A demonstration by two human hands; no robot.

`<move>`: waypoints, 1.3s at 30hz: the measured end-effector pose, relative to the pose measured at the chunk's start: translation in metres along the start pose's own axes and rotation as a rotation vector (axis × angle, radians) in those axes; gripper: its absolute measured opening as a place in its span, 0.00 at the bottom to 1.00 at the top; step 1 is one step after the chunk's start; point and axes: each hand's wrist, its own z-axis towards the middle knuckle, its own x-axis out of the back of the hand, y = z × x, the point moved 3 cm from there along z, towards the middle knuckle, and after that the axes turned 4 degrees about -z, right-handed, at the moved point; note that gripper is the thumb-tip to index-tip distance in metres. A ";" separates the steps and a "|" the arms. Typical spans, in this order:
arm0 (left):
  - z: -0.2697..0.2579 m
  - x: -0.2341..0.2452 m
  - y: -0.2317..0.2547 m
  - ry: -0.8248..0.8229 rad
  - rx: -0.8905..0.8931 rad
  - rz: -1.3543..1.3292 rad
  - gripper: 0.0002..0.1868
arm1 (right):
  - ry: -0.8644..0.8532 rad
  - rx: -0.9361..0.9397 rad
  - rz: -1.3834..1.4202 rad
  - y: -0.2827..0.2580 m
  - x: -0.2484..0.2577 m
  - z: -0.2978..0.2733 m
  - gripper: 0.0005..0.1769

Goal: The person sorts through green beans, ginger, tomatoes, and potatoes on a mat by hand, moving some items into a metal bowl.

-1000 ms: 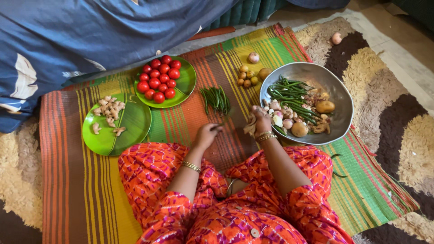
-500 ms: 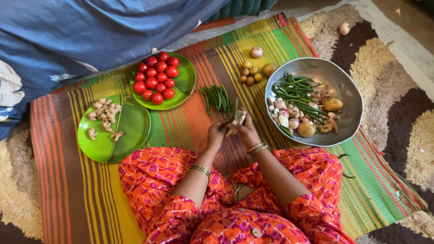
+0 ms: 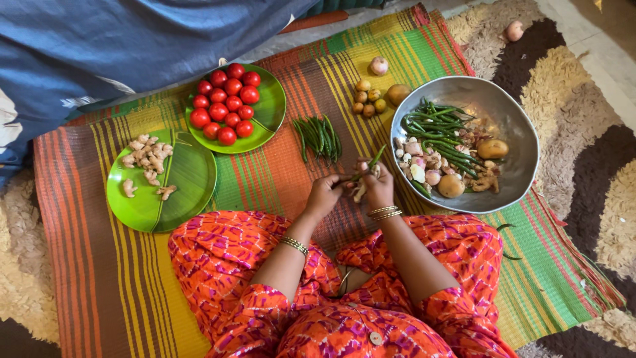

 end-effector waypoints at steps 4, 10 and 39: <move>-0.001 0.002 -0.001 0.032 -0.061 0.002 0.09 | 0.130 0.114 -0.257 -0.030 0.016 0.008 0.09; 0.003 0.018 -0.017 0.203 0.034 -0.034 0.07 | 0.243 0.143 0.295 -0.061 0.057 0.030 0.11; 0.024 0.025 -0.059 0.089 -0.098 -0.401 0.19 | 0.142 0.043 0.255 -0.060 0.046 0.017 0.09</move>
